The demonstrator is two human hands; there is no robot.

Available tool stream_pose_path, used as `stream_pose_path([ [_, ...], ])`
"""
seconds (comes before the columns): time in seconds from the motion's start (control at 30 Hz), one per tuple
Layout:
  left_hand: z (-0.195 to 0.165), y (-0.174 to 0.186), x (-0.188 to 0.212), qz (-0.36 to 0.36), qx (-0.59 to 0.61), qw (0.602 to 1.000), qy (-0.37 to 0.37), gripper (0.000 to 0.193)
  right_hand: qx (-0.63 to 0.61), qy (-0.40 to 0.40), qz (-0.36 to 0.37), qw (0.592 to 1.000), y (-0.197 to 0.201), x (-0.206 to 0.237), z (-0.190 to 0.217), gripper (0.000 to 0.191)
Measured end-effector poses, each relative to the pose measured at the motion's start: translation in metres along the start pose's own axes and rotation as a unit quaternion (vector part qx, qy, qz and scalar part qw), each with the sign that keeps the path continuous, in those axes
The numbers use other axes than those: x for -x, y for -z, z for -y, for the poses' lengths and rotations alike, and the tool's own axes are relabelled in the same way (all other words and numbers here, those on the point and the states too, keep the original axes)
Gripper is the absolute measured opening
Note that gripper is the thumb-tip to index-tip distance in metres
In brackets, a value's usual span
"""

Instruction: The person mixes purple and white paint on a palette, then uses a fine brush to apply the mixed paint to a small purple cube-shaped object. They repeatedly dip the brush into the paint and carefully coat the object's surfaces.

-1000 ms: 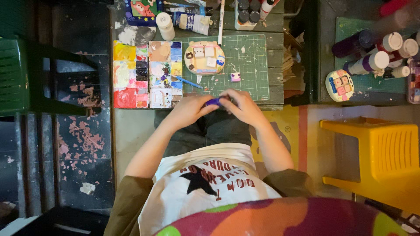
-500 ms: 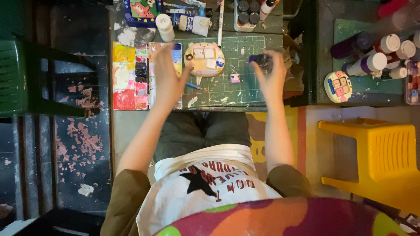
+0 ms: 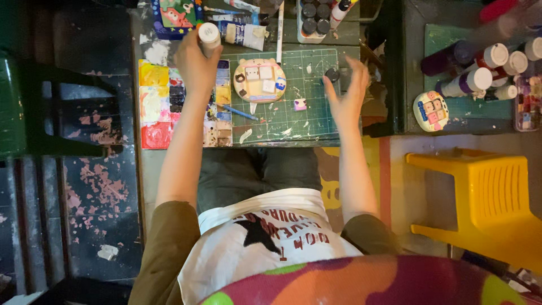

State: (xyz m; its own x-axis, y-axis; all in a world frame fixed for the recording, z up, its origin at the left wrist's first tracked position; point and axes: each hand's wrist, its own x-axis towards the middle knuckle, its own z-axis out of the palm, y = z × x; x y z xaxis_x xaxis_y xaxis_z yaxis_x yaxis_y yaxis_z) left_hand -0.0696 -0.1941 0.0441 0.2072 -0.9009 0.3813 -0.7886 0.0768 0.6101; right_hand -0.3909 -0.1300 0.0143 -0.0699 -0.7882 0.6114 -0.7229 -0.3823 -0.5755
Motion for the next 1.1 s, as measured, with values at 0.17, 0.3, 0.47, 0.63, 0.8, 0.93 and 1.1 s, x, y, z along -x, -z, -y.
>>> stream_pose_path([
  [0.17, 0.001, 0.005, 0.028, -0.048, 0.074, 0.994, -0.058, 0.064, -0.091, -0.002, -0.008, 0.996, -0.001, 0.016, 0.024, 0.042],
  [0.3, -0.013, 0.005, 0.098, 0.059, 0.088, 0.982, -0.158, 0.078, -0.217, -0.053, 0.139, 0.965, -0.008, 0.041, 0.068, 0.046],
  [0.47, -0.031, 0.007, 0.175, 0.194, 0.099, 0.969, -0.119, 0.061, -0.105, 0.019, 0.257, 0.960, -0.014, 0.055, 0.101, 0.029],
  [0.63, -0.025, 0.005, 0.188, 0.267, 0.235, 0.933, -0.062, 0.037, -0.122, 0.066, 0.243, 0.960, -0.017, 0.064, 0.095, 0.020],
  [0.8, -0.007, 0.002, 0.185, 0.531, 0.368, 0.762, -0.024, 0.023, -0.199, 0.178, 0.286, 0.920, -0.003, 0.068, 0.080, 0.017],
  [0.93, 0.009, 0.004, 0.170, 0.721, 0.570, 0.381, 0.103, 0.026, -0.250, 0.269, 0.339, 0.866, 0.024, 0.053, 0.069, 0.031],
  [1.1, 0.011, 0.015, 0.159, 0.593, 0.505, 0.623, 0.071, 0.026, -0.247, 0.134, 0.318, 0.906, 0.054, 0.043, 0.047, 0.045],
])
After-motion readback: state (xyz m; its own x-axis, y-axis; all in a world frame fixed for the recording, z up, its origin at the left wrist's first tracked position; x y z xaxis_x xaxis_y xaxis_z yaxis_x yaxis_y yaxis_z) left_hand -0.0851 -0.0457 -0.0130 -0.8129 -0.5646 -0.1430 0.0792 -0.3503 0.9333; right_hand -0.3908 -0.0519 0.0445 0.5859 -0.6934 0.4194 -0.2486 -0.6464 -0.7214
